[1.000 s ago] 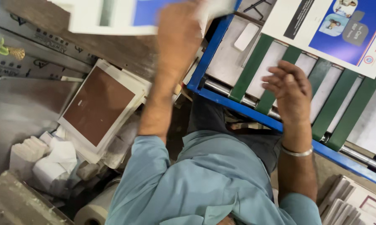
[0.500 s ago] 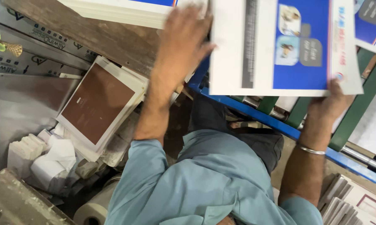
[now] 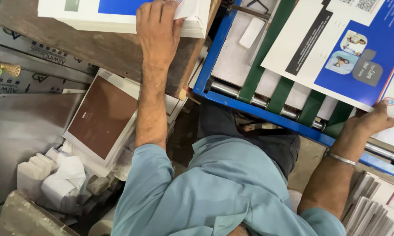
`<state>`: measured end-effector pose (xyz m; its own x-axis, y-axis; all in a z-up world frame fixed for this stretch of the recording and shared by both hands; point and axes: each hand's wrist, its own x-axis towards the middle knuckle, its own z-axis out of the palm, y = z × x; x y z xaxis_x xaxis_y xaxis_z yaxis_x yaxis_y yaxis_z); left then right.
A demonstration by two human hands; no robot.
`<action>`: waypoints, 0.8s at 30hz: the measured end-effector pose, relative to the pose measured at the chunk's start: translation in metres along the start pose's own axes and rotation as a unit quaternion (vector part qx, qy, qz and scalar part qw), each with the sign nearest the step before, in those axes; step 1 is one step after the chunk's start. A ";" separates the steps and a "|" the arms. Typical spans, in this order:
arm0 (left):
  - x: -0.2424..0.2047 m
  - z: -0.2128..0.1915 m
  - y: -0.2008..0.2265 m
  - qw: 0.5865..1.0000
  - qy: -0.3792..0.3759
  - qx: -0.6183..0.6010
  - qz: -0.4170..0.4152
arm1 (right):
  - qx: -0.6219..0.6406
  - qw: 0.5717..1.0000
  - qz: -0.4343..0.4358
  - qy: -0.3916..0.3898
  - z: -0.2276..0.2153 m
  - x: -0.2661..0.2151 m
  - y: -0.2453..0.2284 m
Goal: The person repeatedly picks up white cardboard boxes from a stack on the left and places them onto a blue conveyor belt with green rollers. The boxes are handled one by one and moved to the right side of the frame.
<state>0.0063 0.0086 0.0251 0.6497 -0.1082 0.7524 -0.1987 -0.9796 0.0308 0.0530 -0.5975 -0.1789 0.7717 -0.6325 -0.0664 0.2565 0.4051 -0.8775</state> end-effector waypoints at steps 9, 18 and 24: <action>-0.018 0.022 0.001 0.998 0.061 0.018 0.012 | 0.005 0.997 -0.018 -0.068 -0.025 -0.015 0.022; -0.023 0.029 0.003 0.998 0.049 0.019 -0.038 | 0.006 0.996 0.039 -0.076 -0.056 -0.100 0.000; -0.026 0.032 0.001 0.998 0.047 0.019 -0.036 | -0.019 0.998 0.053 -0.021 -0.046 -0.089 0.010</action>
<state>0.0122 0.0047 -0.0151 0.5902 -0.0220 0.8070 -0.1250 -0.9901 0.0644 -0.0400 -0.5679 -0.2036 0.8173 -0.5585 -0.1414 0.1493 0.4424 -0.8843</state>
